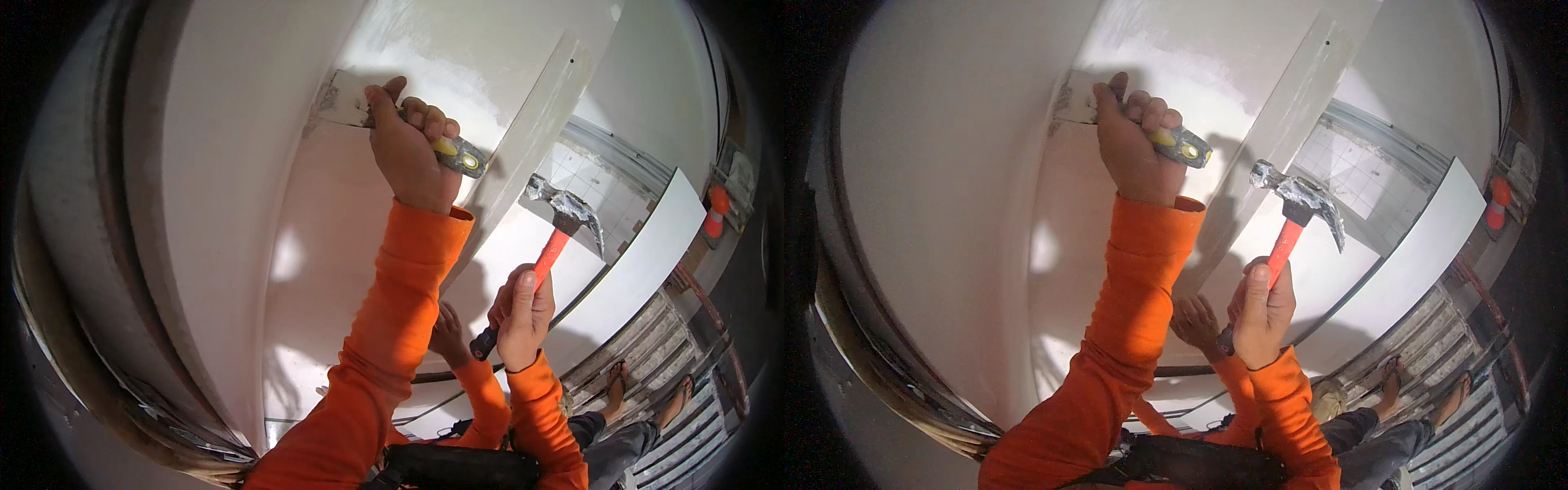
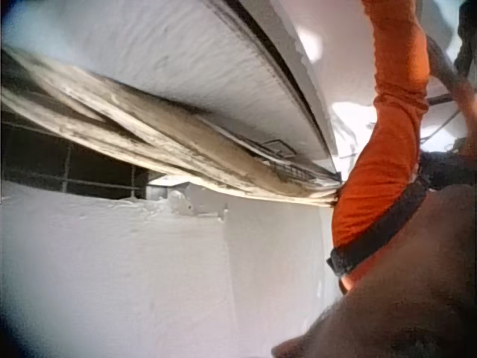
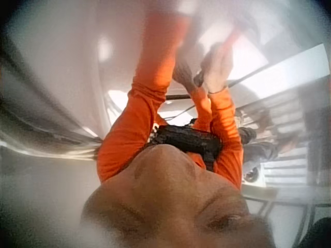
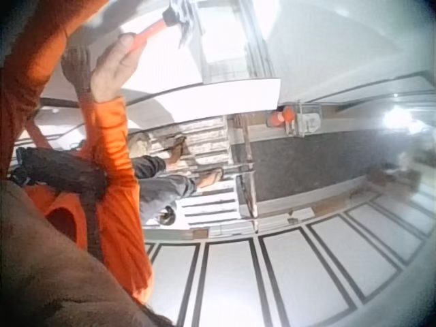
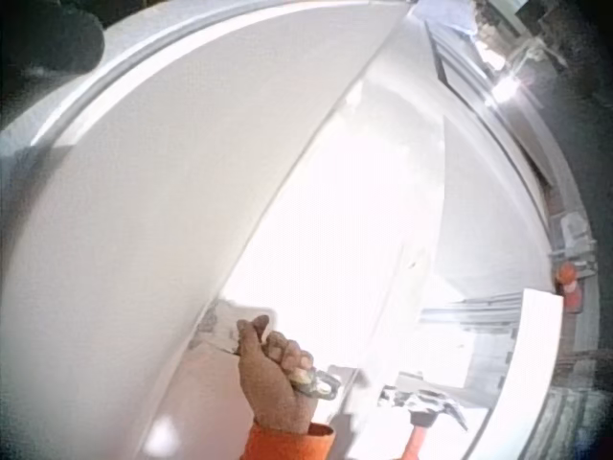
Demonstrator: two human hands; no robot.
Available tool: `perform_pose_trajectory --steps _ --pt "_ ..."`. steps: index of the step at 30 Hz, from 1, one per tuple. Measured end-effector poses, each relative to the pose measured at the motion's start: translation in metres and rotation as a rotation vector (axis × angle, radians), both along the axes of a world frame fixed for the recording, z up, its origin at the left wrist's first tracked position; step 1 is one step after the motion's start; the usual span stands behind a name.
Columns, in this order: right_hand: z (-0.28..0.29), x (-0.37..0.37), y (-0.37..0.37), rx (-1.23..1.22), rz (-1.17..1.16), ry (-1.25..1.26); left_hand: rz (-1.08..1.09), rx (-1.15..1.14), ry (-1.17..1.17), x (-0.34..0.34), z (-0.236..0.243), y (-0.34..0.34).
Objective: The person works with a co-worker to position a ceiling panel and then uses a hammer and a scraper to fix imperfections in the joint between the wall and ceiling.
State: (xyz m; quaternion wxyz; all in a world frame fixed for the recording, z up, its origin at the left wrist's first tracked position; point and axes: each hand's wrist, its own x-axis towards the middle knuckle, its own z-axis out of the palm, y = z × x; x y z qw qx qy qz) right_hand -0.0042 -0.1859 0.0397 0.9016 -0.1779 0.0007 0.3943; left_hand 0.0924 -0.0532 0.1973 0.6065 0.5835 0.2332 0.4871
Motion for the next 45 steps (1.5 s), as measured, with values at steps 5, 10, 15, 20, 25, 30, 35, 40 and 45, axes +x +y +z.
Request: perform_pose_trajectory --steps 5,10,15,20,25,30,35,40,45 --pt "-0.015 -0.005 -0.011 -0.027 0.008 -0.04 0.02 -0.032 0.009 -0.024 -0.012 -0.006" --pt "-0.024 -0.011 -0.022 -0.069 0.03 -0.008 -0.038 -0.107 0.161 -0.07 -0.033 -0.038" --pt "-0.034 -0.008 -0.025 -0.171 0.008 -0.04 -0.014 -0.104 0.281 -0.09 -0.059 -0.067" --pt "-0.037 -0.015 -0.022 -0.195 -0.029 -0.107 -0.017 -0.064 0.286 -0.1 -0.06 -0.063" --pt "-0.04 -0.013 -0.027 -0.199 -0.026 -0.12 -0.06 -0.095 0.259 -0.095 -0.058 -0.07" --pt "-0.033 -0.006 -0.035 -0.212 0.009 -0.079 -0.062 -0.11 0.244 -0.097 -0.057 -0.074" --pt "-0.041 -0.01 -0.034 -0.245 -0.017 -0.109 -0.061 -0.101 0.238 -0.101 -0.057 -0.074" --pt "-0.037 -0.008 -0.037 -0.246 0.013 -0.092 -0.04 -0.085 0.228 -0.101 -0.055 -0.073" --pt "-0.039 -0.011 -0.034 -0.24 0.003 -0.114 -0.055 -0.086 0.208 -0.104 -0.054 -0.071"
